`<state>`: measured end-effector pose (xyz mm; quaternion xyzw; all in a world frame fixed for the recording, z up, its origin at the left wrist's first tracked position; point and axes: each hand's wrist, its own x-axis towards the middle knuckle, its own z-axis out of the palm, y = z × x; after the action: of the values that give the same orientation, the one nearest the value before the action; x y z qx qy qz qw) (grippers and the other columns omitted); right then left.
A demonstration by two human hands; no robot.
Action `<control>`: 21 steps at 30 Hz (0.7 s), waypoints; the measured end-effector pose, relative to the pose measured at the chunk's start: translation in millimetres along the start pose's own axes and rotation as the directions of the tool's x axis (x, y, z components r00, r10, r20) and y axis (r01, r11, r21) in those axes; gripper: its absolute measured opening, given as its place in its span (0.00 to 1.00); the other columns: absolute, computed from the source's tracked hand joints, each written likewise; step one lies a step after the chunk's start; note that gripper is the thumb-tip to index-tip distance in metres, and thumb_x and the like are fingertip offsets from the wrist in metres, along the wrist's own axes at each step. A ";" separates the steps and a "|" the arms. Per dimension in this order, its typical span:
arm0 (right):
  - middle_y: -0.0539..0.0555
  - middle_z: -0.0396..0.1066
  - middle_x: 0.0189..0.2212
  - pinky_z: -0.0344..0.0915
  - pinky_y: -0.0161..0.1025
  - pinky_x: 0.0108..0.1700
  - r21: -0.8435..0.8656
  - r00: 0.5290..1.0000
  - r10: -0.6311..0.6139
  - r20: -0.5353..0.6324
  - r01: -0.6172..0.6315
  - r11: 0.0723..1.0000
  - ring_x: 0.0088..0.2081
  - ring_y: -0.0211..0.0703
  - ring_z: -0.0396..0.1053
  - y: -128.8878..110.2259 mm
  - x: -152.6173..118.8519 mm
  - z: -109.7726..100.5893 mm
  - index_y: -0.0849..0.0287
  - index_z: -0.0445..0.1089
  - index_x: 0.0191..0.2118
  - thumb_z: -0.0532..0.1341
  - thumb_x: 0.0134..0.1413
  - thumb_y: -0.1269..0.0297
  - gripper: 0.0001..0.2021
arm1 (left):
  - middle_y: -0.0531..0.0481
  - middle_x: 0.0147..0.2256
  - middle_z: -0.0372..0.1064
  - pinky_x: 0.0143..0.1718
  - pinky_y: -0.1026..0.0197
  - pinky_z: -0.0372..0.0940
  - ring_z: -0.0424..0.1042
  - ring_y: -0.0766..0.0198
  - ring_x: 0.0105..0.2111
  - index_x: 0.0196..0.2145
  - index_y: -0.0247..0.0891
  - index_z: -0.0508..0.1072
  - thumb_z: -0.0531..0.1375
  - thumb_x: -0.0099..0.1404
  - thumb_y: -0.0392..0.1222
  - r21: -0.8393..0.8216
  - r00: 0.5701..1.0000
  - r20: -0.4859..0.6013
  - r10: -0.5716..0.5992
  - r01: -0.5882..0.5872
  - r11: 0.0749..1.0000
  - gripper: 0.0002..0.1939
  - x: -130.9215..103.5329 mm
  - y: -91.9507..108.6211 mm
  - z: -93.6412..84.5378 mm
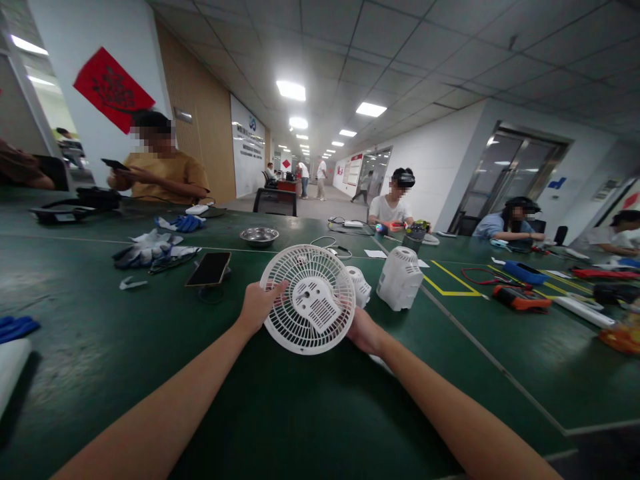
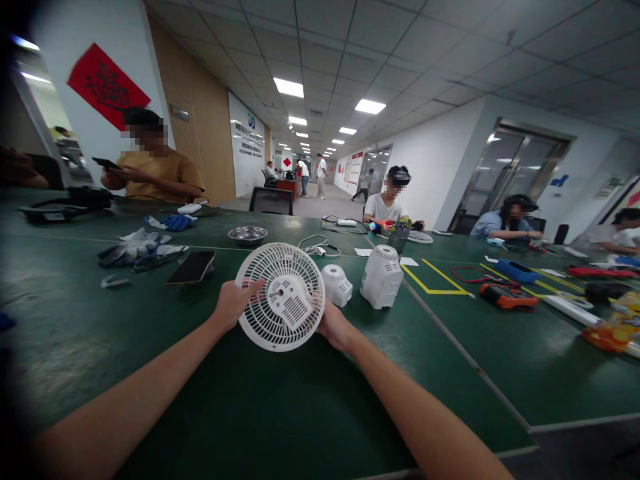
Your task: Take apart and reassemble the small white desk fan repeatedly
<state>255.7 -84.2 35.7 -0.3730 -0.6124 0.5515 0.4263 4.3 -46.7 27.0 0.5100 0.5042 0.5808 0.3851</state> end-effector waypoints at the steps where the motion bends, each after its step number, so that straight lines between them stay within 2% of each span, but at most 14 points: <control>1: 0.52 0.76 0.35 0.70 0.45 0.40 0.079 0.996 0.061 0.066 -0.066 0.995 0.38 0.46 0.74 0.5 -1.1 8.0 0.52 0.69 0.48 0.52 0.59 0.40 0.24 | 0.44 0.28 0.78 0.30 0.56 0.72 0.77 0.55 0.27 0.32 0.32 0.78 0.68 0.57 0.45 0.017 0.999 -0.028 0.016 -0.016 1.000 0.12 -0.3 0.5 0.0; 3: 0.53 0.76 0.39 0.71 0.46 0.40 0.199 0.986 0.119 0.114 -0.140 0.970 0.40 0.47 0.74 -0.3 -2.4 18.6 0.52 0.67 0.49 0.52 0.58 0.40 0.24 | 0.45 0.26 0.77 0.30 0.56 0.71 0.77 0.55 0.27 0.32 0.32 0.78 0.67 0.57 0.46 0.063 0.996 -0.071 0.052 -0.047 0.997 0.12 0.0 0.5 0.0; 4: 0.54 0.75 0.41 0.71 0.47 0.41 0.244 0.988 0.117 0.097 -0.138 0.960 0.41 0.48 0.74 -1.5 -2.6 21.2 0.52 0.66 0.50 0.53 0.58 0.40 0.24 | 0.45 0.26 0.77 0.31 0.56 0.71 0.77 0.55 0.27 0.32 0.33 0.78 0.67 0.57 0.48 0.084 0.995 -0.071 0.075 -0.069 0.994 0.13 0.7 -0.5 0.2; 6: 0.54 0.74 0.45 0.71 0.48 0.40 0.291 0.997 0.080 0.021 -0.083 0.953 0.42 0.50 0.74 -4.0 -2.4 21.6 0.52 0.63 0.52 0.55 0.57 0.43 0.23 | 0.45 0.28 0.77 0.32 0.57 0.71 0.77 0.55 0.29 0.32 0.33 0.78 0.66 0.57 0.52 0.083 0.994 -0.025 0.110 -0.108 0.991 0.17 3.8 -4.9 0.8; 8: 0.54 0.73 0.46 0.71 0.48 0.40 0.265 0.996 0.005 -0.093 0.020 0.964 0.43 0.50 0.73 -6.0 -1.5 16.6 0.50 0.61 0.54 0.57 0.56 0.45 0.24 | 0.43 0.31 0.78 0.34 0.57 0.70 0.77 0.55 0.32 0.35 0.32 0.78 0.63 0.57 0.60 -0.017 0.994 0.046 0.101 -0.101 0.995 0.25 9.0 -12.1 1.5; 11: 0.51 0.73 0.41 0.71 0.45 0.38 0.071 0.954 -0.135 -0.268 0.159 0.985 0.38 0.48 0.73 -7.8 -1.5 2.9 0.48 0.56 0.57 0.60 0.54 0.47 0.26 | 0.40 0.37 0.77 0.32 0.59 0.70 0.76 0.55 0.34 0.41 0.32 0.76 0.53 0.58 0.73 -0.236 0.992 0.126 -0.017 0.046 0.971 0.38 18.2 -23.1 -0.1; 14: 0.50 0.71 0.37 0.69 0.43 0.38 -0.242 0.904 -0.291 -0.312 0.221 0.945 0.36 0.46 0.71 -9.0 -5.1 -10.4 0.48 0.55 0.59 0.64 0.51 0.51 0.31 | 0.37 0.36 0.77 0.32 0.58 0.70 0.77 0.53 0.35 0.40 0.31 0.75 0.42 0.59 0.77 -0.316 0.961 0.214 -0.178 0.240 0.918 0.45 23.3 -25.0 -6.1; 16: 0.51 0.71 0.37 0.68 0.43 0.41 -0.432 0.886 -0.381 -0.266 0.244 0.868 0.37 0.46 0.70 -8.9 -8.2 -14.6 0.49 0.54 0.60 0.65 0.50 0.53 0.33 | 0.34 0.36 0.77 0.35 0.55 0.71 0.78 0.50 0.37 0.39 0.30 0.76 0.42 0.61 0.74 -0.331 0.908 0.328 -0.263 0.371 0.868 0.43 23.1 -21.0 -10.2; 18: 0.52 0.71 0.39 0.66 0.45 0.44 -0.569 0.890 -0.414 -0.191 0.244 0.785 0.38 0.46 0.70 -7.9 -10.1 -14.2 0.50 0.55 0.60 0.66 0.50 0.53 0.33 | 0.32 0.37 0.77 0.38 0.53 0.71 0.78 0.49 0.39 0.38 0.29 0.77 0.47 0.64 0.69 -0.319 0.834 0.446 -0.326 0.488 0.813 0.37 21.7 -16.7 -12.0; 19: 0.53 0.71 0.40 0.66 0.46 0.46 -0.618 0.897 -0.415 -0.153 0.241 0.749 0.39 0.47 0.70 -7.2 -10.3 -12.9 0.50 0.56 0.60 0.67 0.49 0.52 0.34 | 0.33 0.37 0.78 0.39 0.53 0.72 0.78 0.49 0.38 0.38 0.29 0.77 0.51 0.65 0.64 -0.313 0.805 0.479 -0.350 0.529 0.788 0.32 21.2 -15.6 -11.9; 21: 0.55 0.71 0.44 0.64 0.49 0.50 -0.685 0.909 -0.411 -0.065 0.259 0.681 0.44 0.51 0.70 -6.1 -9.3 -9.9 0.51 0.58 0.59 0.68 0.46 0.51 0.34 | 0.35 0.36 0.78 0.40 0.54 0.72 0.79 0.52 0.36 0.38 0.29 0.77 0.59 0.65 0.52 -0.311 0.784 0.479 -0.394 0.572 0.759 0.20 21.7 -16.6 -10.0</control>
<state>268.3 -89.9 41.1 -0.4373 -0.7760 0.1665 0.4229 -10.7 -24.6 15.5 0.3621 0.3898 0.4450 0.7204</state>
